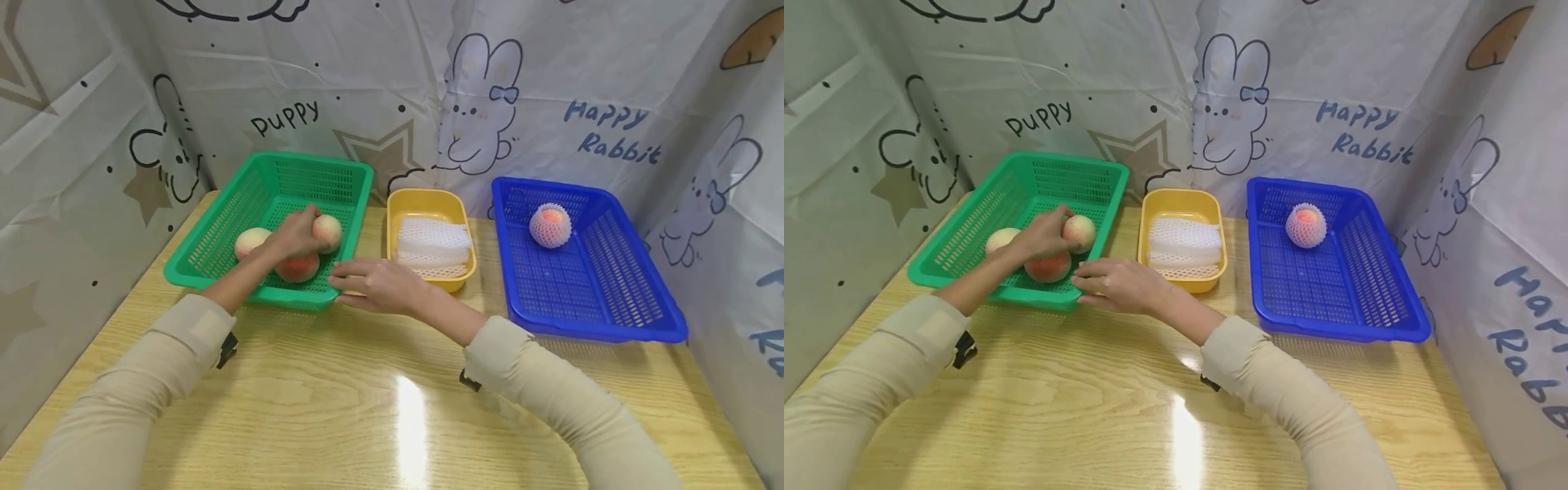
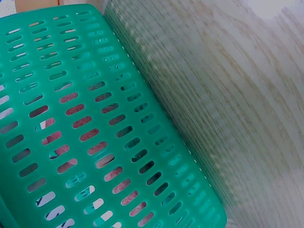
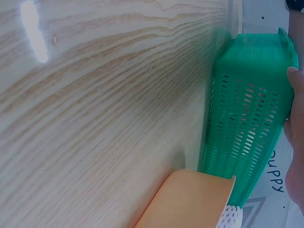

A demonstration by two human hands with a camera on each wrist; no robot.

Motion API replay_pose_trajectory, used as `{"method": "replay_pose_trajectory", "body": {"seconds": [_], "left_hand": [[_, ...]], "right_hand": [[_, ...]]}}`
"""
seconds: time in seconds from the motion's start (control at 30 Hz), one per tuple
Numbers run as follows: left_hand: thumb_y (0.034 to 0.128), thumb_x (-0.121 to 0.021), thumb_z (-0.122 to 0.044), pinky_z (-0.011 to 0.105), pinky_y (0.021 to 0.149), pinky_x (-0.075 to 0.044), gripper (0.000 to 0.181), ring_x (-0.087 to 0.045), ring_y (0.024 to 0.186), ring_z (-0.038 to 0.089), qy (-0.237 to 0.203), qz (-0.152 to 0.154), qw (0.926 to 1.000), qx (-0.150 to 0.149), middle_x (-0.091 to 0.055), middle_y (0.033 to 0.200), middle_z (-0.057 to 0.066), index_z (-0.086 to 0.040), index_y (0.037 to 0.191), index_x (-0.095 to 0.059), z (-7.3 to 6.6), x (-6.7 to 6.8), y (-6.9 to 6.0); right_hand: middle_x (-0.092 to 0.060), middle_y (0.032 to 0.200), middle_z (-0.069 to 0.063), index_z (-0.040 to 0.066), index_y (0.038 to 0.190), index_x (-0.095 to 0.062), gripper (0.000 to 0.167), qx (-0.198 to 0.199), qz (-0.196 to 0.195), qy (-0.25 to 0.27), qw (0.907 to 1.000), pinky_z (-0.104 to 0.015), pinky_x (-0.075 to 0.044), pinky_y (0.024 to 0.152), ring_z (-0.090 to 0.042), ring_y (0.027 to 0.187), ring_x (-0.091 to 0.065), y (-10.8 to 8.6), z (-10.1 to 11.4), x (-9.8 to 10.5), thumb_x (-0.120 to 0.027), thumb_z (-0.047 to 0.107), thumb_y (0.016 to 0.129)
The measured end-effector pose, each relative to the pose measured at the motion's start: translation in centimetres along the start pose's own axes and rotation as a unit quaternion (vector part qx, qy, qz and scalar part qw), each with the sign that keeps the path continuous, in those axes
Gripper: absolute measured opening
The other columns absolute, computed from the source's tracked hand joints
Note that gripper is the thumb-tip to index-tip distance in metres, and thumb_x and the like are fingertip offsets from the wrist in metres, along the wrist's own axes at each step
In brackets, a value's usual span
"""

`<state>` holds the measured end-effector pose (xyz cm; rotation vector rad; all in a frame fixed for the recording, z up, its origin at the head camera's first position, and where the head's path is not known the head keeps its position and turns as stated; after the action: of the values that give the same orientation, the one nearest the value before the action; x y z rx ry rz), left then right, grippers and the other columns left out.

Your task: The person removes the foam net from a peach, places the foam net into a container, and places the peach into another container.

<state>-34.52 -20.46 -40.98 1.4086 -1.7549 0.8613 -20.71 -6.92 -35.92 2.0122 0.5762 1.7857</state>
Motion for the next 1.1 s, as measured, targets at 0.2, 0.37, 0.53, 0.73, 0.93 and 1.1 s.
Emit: {"method": "replay_pose_trajectory", "body": {"seconds": [0.2, 0.37, 0.53, 0.73, 0.93, 1.1], "left_hand": [[0.0917, -0.07, -0.026, 0.055, 0.087, -0.049, 0.067, -0.055, 0.111, 0.045, -0.008, 0.01, 0.9998, 0.016, -0.052, 0.126, 0.032, 0.008, 0.139, -0.036, 0.4, 0.0, 0.0], [0.0907, -0.069, -0.032, 0.058, 0.09, -0.048, 0.079, -0.051, 0.117, 0.048, -0.011, 0.014, 0.9992, 0.037, -0.048, 0.133, 0.034, 0.005, 0.147, -0.028, 1.0, 0.3, 0.1], [0.0898, -0.068, -0.033, 0.061, 0.097, -0.045, 0.085, -0.046, 0.125, 0.051, -0.008, 0.013, 0.9989, 0.045, -0.045, 0.138, 0.036, 0.002, 0.152, -0.022, 1.2, 0.5, 0.2], [0.0911, -0.067, -0.033, 0.061, 0.096, -0.045, 0.085, -0.046, 0.125, 0.052, -0.013, 0.021, 0.9987, 0.045, -0.045, 0.138, 0.035, 0.001, 0.153, -0.02, 0.8, 0.8, 0.1], [0.0931, -0.067, -0.032, 0.061, 0.099, -0.043, 0.083, -0.044, 0.127, 0.051, -0.02, 0.024, 0.9985, 0.046, -0.045, 0.139, 0.035, 0.002, 0.153, -0.021, 0.7, 1.1, -0.1], [0.095, -0.066, -0.031, 0.061, 0.098, -0.043, 0.079, -0.044, 0.126, 0.051, -0.024, 0.021, 0.9985, 0.045, -0.045, 0.138, 0.036, 0.003, 0.152, -0.022, 1.0, 1.2, -0.2]], "right_hand": [[-0.072, 0.112, -0.008, 0.004, 0.109, -0.076, 0.028, -0.005, -0.008, 0.012, 0.9999, -0.022, -0.047, 0.099, -0.021, 0.112, -0.065, -0.1, -0.1, 0.0, -0.081, 0.019, 0.086], [-0.072, 0.114, -0.009, 0.002, 0.109, -0.076, 0.028, -0.031, -0.001, 0.029, 0.9991, -0.023, -0.047, 0.099, -0.022, 0.114, -0.065, 0.1, -0.4, 0.0, -0.08, 0.019, 0.087], [-0.071, 0.118, -0.009, 0.002, 0.112, -0.075, 0.029, -0.05, 0.018, 0.036, 0.9979, -0.023, -0.048, 0.098, -0.021, 0.117, -0.063, 0.2, -0.6, 0.0, -0.077, 0.021, 0.09], [-0.07, 0.12, -0.009, 0.003, 0.117, -0.074, 0.033, -0.06, 0.041, 0.02, 0.9972, -0.024, -0.049, 0.098, -0.019, 0.119, -0.061, 0.2, -0.6, 0.0, -0.077, 0.022, 0.09], [-0.068, 0.124, -0.009, 0.004, 0.12, -0.072, 0.036, -0.066, 0.071, 0.002, 0.9953, -0.027, -0.05, 0.098, -0.019, 0.121, -0.06, 0.1, -0.3, 0.0, -0.073, 0.027, 0.092], [-0.068, 0.124, -0.008, 0.006, 0.12, -0.072, 0.034, -0.074, 0.081, 0.008, 0.994, -0.028, -0.05, 0.097, -0.018, 0.12, -0.061, -0.2, -0.3, 0.1, -0.072, 0.027, 0.093]]}}
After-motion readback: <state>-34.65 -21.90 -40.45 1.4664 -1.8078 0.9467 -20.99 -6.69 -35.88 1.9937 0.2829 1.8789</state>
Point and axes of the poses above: each hand's wrist, its own y-axis towards the middle knuckle, its own x-axis out of the back of the hand, z = x × y, the point moved 10 cm from there along y, towards the middle knuckle
